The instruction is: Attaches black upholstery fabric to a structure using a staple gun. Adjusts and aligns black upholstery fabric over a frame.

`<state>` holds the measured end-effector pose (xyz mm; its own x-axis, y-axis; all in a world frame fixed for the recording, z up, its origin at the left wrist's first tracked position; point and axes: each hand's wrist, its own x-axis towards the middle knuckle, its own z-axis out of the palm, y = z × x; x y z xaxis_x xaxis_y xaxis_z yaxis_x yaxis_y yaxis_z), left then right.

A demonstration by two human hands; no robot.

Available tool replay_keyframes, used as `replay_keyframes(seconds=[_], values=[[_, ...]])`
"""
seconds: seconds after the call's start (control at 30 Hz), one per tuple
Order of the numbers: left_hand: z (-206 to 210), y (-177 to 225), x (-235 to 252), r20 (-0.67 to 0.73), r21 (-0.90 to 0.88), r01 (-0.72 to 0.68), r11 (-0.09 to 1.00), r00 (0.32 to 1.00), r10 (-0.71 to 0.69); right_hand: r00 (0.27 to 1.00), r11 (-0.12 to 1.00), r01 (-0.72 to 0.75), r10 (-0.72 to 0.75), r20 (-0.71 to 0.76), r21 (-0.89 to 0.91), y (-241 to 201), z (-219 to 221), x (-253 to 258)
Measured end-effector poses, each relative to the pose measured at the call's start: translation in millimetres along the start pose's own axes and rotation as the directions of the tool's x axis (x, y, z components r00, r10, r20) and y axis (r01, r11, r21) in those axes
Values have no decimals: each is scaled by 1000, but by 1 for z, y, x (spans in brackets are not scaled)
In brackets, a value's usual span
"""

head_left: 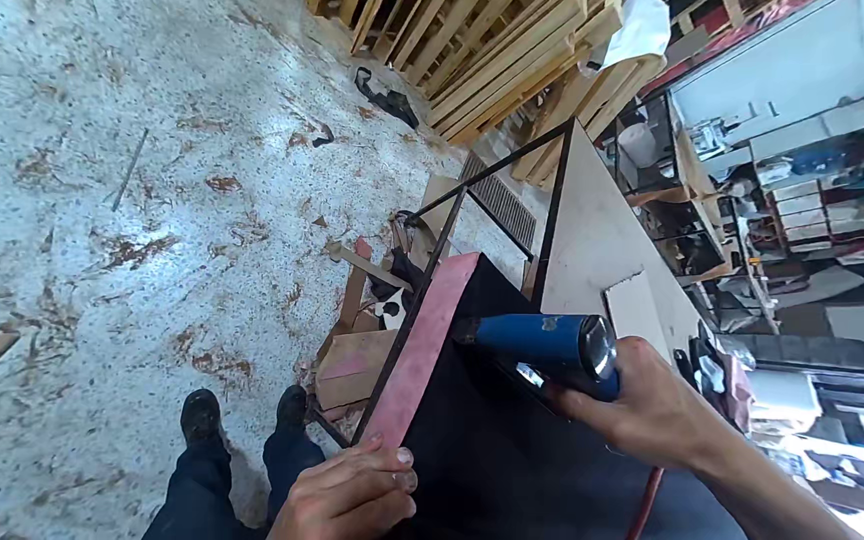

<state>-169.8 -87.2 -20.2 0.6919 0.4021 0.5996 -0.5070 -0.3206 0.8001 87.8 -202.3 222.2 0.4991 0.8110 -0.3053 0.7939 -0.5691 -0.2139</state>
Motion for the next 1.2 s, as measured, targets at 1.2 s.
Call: replay_keyframes(seconds=[1.2], values=[[-8,-15,2,159,-75,159,984,976,-145,992,999,-38,36,-117,-16,-29,46,-97]])
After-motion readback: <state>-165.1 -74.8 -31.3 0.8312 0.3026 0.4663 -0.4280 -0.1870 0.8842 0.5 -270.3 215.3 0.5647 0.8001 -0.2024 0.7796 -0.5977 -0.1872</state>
